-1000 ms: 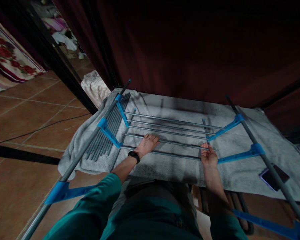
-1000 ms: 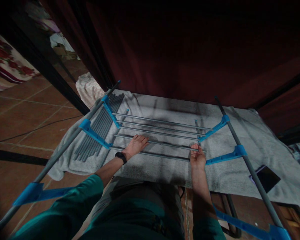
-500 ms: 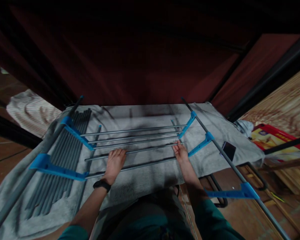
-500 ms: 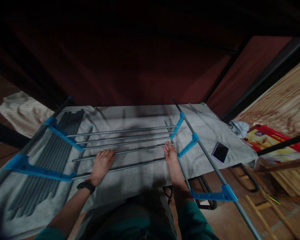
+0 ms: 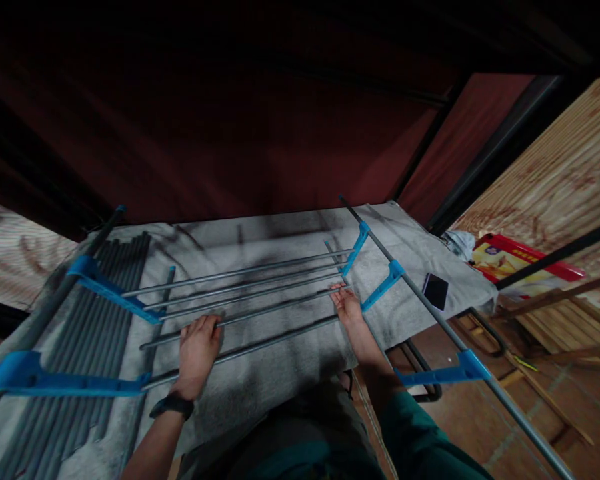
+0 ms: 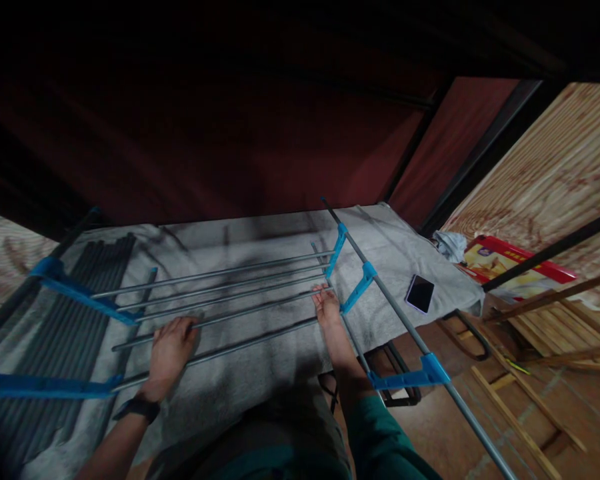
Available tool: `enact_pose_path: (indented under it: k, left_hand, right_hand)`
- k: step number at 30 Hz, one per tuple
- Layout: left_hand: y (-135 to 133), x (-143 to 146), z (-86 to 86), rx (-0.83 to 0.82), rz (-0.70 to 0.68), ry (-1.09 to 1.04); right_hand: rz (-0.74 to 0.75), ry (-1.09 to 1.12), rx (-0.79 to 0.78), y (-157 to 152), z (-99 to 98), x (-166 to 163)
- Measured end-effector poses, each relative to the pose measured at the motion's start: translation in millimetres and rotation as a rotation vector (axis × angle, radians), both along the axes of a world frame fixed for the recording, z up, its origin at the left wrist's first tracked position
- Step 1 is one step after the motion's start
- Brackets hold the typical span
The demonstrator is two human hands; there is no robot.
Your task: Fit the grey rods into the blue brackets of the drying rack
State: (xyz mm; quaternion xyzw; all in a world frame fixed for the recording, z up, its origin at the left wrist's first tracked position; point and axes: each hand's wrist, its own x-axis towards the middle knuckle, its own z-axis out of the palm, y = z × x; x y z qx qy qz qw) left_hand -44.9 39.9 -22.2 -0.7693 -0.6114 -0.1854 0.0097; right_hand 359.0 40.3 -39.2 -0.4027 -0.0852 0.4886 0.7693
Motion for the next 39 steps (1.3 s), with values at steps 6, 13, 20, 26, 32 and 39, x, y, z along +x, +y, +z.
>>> enact_pose_path:
  k: [6, 13, 20, 26, 32, 39]
  left_hand:
    - [2, -3, -3.7, -0.009, -0.014, -0.102]
    - [-1, -4, -0.3, -0.009, 0.031, -0.112]
    - [-1, -11, -1.8, 0.038, -0.034, -0.147]
    - [-6, -14, 0.0, 0.11, -0.081, -0.121]
    - [-9, -20, -4.6, 0.143, -0.113, -0.115]
    - [-14, -22, -6.0, 0.249, -0.068, -0.188]
  right_hand:
    - [-0.026, 0.023, -0.007, -2, 1.9, -2]
    - [-0.083, -0.001, -0.025, -3, -4.0, -2]
    - [-0.017, 0.02, 0.054, 1, -5.3, 1]
    - [0.041, -0.003, 0.078, -6, -0.3, 0]
    - [0.007, -0.083, 0.038, -9, 10.7, -2]
    - [0.01, -0.047, 0.033, 3, 61.7, -3]
